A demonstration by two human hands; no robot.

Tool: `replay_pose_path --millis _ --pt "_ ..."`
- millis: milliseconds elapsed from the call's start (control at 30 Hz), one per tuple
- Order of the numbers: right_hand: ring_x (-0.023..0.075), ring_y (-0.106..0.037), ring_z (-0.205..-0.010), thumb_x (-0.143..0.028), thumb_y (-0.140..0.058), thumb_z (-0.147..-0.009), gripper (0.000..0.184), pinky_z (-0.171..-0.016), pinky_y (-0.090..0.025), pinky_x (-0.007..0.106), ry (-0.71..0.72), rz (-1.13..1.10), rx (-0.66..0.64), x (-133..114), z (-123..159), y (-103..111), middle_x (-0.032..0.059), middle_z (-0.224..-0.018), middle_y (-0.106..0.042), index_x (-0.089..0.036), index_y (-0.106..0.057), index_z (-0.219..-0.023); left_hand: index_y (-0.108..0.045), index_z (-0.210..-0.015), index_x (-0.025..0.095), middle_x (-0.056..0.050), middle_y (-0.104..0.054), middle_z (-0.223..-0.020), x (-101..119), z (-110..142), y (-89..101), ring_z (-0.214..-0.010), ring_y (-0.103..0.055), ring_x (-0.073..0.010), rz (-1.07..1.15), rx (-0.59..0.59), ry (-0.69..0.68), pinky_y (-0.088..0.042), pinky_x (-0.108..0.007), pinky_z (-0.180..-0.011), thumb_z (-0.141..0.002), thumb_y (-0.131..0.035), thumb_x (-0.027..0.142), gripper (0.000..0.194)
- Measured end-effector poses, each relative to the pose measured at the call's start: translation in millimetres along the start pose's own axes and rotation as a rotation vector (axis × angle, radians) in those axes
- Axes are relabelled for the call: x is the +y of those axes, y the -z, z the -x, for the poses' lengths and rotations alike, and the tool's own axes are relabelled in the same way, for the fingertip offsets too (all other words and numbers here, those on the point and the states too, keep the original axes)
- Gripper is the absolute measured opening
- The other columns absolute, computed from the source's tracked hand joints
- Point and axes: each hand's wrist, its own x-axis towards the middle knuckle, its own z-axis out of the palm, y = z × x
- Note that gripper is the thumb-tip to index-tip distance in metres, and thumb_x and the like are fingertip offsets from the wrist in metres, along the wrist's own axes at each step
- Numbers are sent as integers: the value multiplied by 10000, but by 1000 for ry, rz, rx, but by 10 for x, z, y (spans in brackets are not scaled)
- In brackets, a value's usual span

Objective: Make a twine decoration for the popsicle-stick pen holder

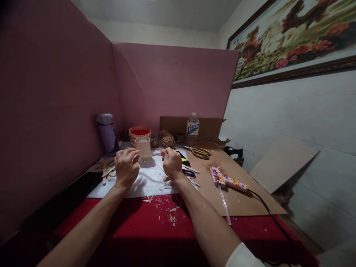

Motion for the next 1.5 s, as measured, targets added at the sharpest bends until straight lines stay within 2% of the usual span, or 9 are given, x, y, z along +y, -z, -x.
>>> replay_pose_path --millis 133,233,333,567,733,933,1100,1267,1500 --pt "165 -491 -686 -221 -426 -858 206 -680 -313 274 202 116 -55 -38 47 -12 27 -667 -568 -187 -512 -673 -657 -834 172 -76 -650 -889 112 35 -32 -829 -567 -175 381 -143 -97 -432 -303 -755 -794 -484 197 179" --pt "175 -483 -739 -218 -431 -856 176 -717 -321 286 279 139 -94 -66 77 -6 42 -719 -568 -181 -527 -713 -646 -828 151 -53 -650 -737 175 60 -83 -565 -559 -117 674 -370 117 -430 -239 -531 -778 -525 274 180" --pt "183 -474 -769 -199 -435 -845 158 -734 -326 295 309 136 -118 -85 86 8 51 -745 -573 -178 -541 -730 -622 -779 119 -31 -616 -626 189 64 -95 -386 -466 -74 895 -539 380 -308 -201 -347 -721 -595 353 243" --pt "188 -466 -778 -164 -438 -825 152 -736 -336 302 343 109 -155 -90 80 20 50 -734 -563 -177 -552 -724 -626 -655 84 -25 -584 -548 95 37 -71 -411 -452 -55 1179 -675 617 -314 -191 -390 -592 -726 308 253" --pt "185 -465 -781 -150 -445 -813 139 -742 -343 298 335 83 -157 -84 80 18 47 -745 -557 -180 -560 -742 -653 -725 69 -56 -618 -617 112 16 -33 -470 -497 -67 1268 -703 720 -326 -195 -440 -559 -724 187 215" --pt "173 -471 -757 -153 -422 -816 171 -704 -357 274 320 46 -180 -87 90 10 45 -734 -550 -185 -534 -691 -632 -638 76 -18 -551 -549 139 14 -4 -423 -393 -34 1216 -693 707 -229 -182 -393 -580 -727 293 244" --pt "164 -483 -725 -163 -409 -830 179 -679 -358 263 277 39 -179 -74 93 -14 39 -712 -551 -184 -519 -690 -641 -679 81 -37 -576 -576 130 20 -22 -423 -401 -45 1209 -699 707 -242 -196 -399 -546 -730 256 237" --pt "143 -504 -658 -237 -458 -825 174 -622 -363 245 100 -96 -166 -106 72 -12 14 -655 -563 -187 -531 -675 -633 -669 89 13 -512 -488 115 31 -49 -372 -349 -28 1114 -673 549 -182 -192 -373 -603 -705 336 266" --pt "127 -529 -567 -450 -397 -838 349 -565 -411 241 -244 -591 -73 -23 -3 -51 6 -593 -560 -163 -580 -760 -621 -670 94 39 -472 -459 109 16 -50 -354 -310 -11 1110 -654 644 -123 -181 -374 -579 -720 368 305"
